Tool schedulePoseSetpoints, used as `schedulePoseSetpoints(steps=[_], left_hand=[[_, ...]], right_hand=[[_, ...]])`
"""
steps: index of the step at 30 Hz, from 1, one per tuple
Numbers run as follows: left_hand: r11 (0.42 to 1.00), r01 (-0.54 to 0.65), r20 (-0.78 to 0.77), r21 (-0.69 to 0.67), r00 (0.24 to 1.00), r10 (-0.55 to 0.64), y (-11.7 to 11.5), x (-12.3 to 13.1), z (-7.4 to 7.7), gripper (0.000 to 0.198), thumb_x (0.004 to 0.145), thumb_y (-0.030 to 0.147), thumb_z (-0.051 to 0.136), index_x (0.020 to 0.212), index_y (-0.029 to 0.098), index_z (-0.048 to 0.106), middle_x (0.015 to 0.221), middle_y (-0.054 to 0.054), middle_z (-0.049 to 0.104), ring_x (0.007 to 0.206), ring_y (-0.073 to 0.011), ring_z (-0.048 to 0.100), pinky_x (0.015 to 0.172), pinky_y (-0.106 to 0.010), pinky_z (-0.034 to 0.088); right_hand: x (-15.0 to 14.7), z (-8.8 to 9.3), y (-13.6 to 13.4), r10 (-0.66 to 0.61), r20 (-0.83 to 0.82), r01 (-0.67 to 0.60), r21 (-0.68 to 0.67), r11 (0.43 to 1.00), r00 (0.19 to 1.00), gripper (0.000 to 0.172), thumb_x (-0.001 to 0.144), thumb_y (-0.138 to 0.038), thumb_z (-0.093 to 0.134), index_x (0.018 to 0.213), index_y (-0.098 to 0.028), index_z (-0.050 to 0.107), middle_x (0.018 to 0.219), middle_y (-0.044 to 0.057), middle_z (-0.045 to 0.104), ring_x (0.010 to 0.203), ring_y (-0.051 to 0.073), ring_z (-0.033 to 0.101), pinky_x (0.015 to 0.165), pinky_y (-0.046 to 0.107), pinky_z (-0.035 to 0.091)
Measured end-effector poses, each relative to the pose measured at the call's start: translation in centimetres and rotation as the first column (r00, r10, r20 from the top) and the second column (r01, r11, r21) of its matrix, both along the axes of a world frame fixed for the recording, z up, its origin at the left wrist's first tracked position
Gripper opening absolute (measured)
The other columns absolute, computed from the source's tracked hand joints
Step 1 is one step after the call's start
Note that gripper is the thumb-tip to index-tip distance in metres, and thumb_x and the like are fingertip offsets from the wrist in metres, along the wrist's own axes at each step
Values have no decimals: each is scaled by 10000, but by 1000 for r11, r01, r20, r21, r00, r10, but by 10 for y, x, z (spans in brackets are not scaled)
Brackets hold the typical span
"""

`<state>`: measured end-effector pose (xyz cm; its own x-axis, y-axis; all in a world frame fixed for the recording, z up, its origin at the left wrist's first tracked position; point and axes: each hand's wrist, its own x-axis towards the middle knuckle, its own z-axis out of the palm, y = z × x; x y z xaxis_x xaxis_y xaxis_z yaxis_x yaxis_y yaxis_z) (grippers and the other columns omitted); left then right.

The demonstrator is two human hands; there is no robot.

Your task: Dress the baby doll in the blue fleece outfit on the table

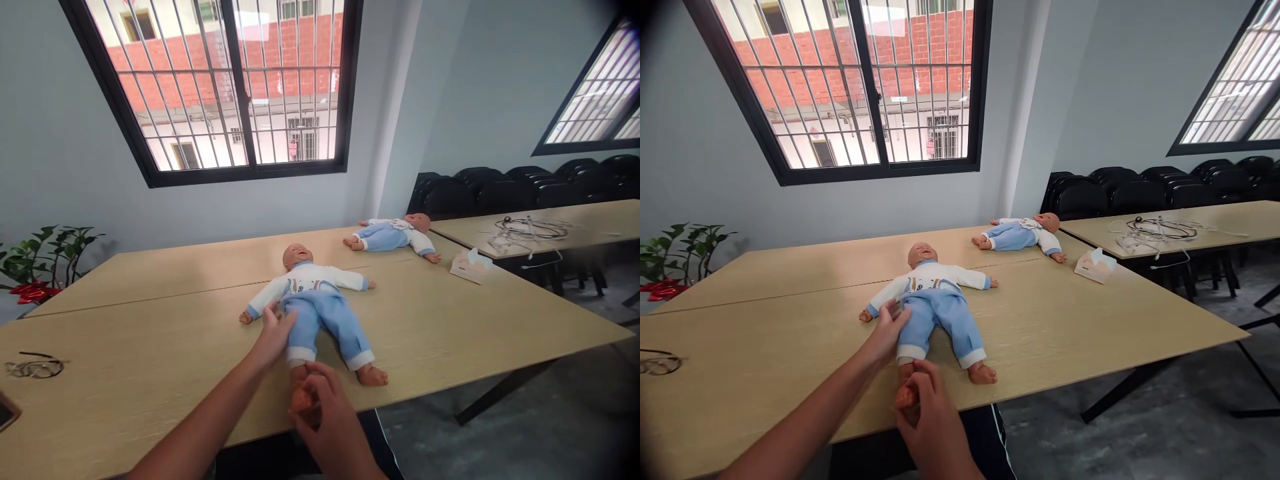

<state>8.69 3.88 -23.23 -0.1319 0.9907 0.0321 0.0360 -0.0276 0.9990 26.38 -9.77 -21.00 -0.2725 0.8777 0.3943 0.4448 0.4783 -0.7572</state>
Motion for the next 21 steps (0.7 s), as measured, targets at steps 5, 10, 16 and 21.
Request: schedulePoseSetpoints(steps=[5, 10, 16, 21], left_hand=[[994, 8, -79, -105, 997, -16, -48, -3, 17, 768, 765, 275, 770, 1424, 242, 379, 1455, -168, 552, 1266, -319, 607, 1013, -425, 513], [997, 18, -228, -68, 973, -34, -45, -46, 31, 647, 763, 245, 715, 1379, 197, 521, 1401, -163, 598, 1229, -322, 626, 1022, -427, 505], [959, -110, -601, 260, 759, 250, -69, -50, 34, 517, 831, 322, 654, 1327, 211, 559, 1407, -152, 564, 1376, -376, 477, 1180, -567, 347], [958, -90, -676, 272, 691, 256, -134, 13, 2, 400, 847, 483, 706, 1179, 306, 570, 1271, -142, 603, 1266, -386, 523, 1087, -561, 426]], right_hand=[[-5, 16, 3, 240, 25, -238, -53, 970, 971, 314, 835, -110, 596, 1113, -246, 654, 1371, 71, 625, 1077, 215, 700, 914, 332, 582], [35, 28, 69, -60, -169, 64, 18, 998, 984, 182, 920, -260, 531, 997, -218, 691, 1061, 83, 731, 1035, 246, 688, 961, 397, 548], [24, 1, 127, -185, -578, -176, -511, 842, 795, 308, 794, -272, 656, 1091, -198, 695, 1114, 96, 768, 1046, 261, 720, 897, 391, 590], [-6, -13, 140, -240, -715, -376, -586, 718, 657, 258, 758, -291, 742, 980, -182, 669, 1002, 94, 779, 912, 225, 740, 834, 338, 593]])
